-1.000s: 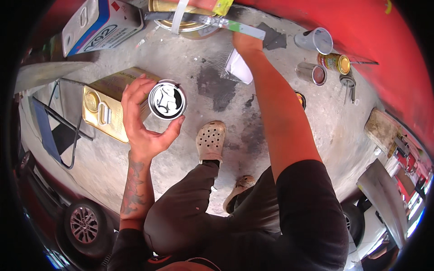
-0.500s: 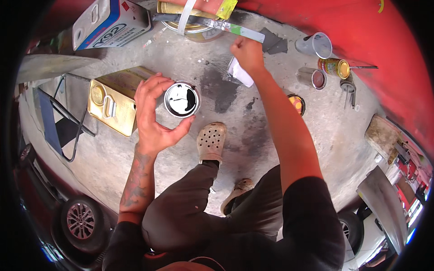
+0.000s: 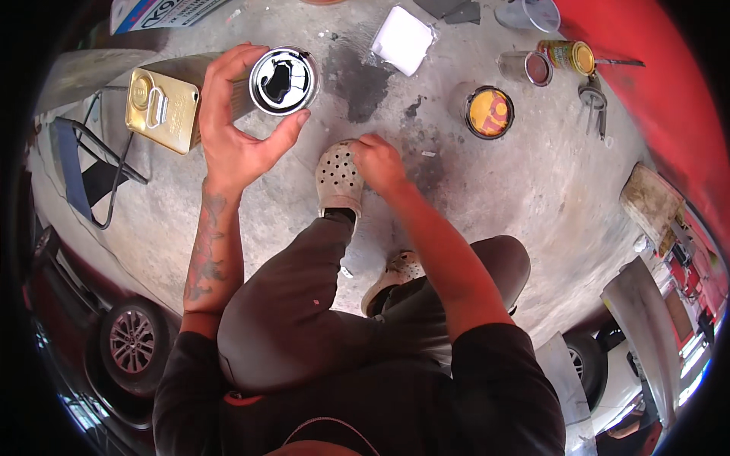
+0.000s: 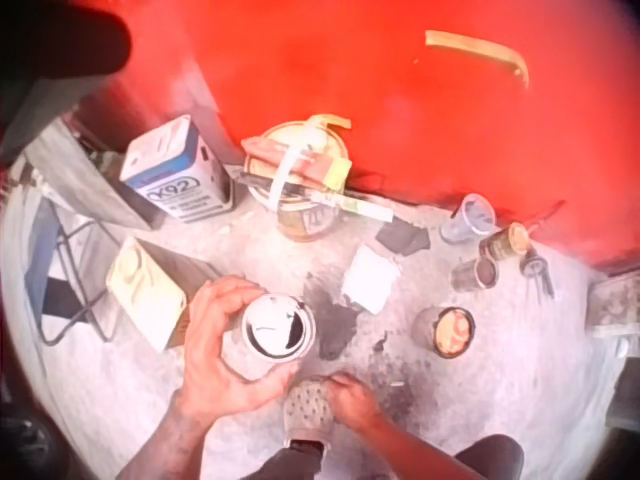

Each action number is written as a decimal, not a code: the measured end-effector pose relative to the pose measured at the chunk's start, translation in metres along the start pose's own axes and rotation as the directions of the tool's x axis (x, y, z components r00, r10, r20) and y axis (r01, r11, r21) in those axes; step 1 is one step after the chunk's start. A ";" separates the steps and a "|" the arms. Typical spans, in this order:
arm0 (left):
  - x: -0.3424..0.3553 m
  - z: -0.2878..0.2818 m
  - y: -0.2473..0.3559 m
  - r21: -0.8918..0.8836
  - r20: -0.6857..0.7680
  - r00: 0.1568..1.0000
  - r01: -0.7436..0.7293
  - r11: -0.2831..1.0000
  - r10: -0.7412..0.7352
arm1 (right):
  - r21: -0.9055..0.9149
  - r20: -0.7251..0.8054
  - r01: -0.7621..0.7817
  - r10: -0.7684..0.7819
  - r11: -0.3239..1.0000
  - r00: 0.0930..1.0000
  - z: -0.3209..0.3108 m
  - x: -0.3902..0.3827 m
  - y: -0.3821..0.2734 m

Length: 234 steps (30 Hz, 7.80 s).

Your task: The person carries a small metal container through an auto shop, pours a dark liquid from a larger black can into the container, and then uses a thin applicator to mix the liquid and apply it to a small yellow and red component while holding it by hand.

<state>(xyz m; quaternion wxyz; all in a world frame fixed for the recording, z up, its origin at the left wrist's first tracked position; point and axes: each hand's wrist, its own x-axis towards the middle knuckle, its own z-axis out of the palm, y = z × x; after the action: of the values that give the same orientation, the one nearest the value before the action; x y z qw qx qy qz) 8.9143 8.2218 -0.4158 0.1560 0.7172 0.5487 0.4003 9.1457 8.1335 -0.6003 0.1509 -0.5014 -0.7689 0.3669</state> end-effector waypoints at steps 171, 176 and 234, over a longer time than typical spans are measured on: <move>0.066 0.034 0.277 -0.088 0.194 0.878 -0.429 0.899 0.438 | 0.198 -0.436 0.152 -0.052 0.968 0.898 -0.406 -0.128 -0.146; 0.068 0.035 0.278 -0.091 0.199 0.868 -0.447 0.890 0.456 | 0.151 -0.476 0.060 0.019 0.987 0.879 -0.417 -0.127 -0.143; 0.065 0.042 0.277 -0.061 0.258 0.834 -0.490 0.869 0.488 | 0.040 -0.416 0.173 -0.141 0.984 0.899 -0.415 -0.126 -0.127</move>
<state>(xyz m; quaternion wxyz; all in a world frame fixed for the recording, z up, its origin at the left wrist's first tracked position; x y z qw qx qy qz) 9.1334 8.1930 -0.2326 0.1176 0.8810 0.3228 0.3253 9.3681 8.1648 -0.2082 0.3572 -0.4975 -0.7434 0.2687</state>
